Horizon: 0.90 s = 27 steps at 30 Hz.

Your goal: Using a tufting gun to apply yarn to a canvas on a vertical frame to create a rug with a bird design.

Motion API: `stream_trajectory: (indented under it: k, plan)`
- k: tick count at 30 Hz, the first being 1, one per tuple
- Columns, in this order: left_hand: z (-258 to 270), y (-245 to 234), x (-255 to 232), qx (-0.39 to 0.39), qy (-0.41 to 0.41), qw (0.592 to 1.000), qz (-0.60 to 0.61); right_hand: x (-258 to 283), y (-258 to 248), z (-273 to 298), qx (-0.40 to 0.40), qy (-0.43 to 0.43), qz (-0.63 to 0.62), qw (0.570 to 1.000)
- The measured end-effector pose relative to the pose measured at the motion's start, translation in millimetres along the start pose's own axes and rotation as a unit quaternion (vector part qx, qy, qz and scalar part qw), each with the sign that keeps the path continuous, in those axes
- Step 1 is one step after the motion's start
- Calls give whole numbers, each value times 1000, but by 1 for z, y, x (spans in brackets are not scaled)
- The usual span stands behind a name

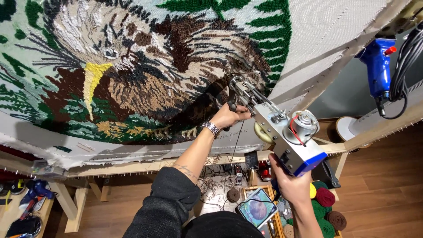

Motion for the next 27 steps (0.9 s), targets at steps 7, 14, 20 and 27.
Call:
stream_trajectory:
  k: [7,14,20,27]
  plan:
    - [-24,-22,-7,-32,-20,999,-35,0,23,-15,-5,41,-50,998]
    - [-31,-32,-11,-38,-7,992,-119,9,31,-20,-20,-23,-68,997]
    - [-31,-36,-16,-57,-8,995,-84,6,29,-25,-11,-55,-74,996]
    - [-13,-27,-26,-22,-9,997,-73,7,13,-24,13,-57,-69,996]
Point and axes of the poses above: each hand's wrist, its own z-axis away from the middle knuckle, its own y-axis out of the palm, x = y × z, the point moved 5 cm from there along -z, towards the middle knuckle, and after that the axes turned 3 degrees about -z, right-handed, at the moved point
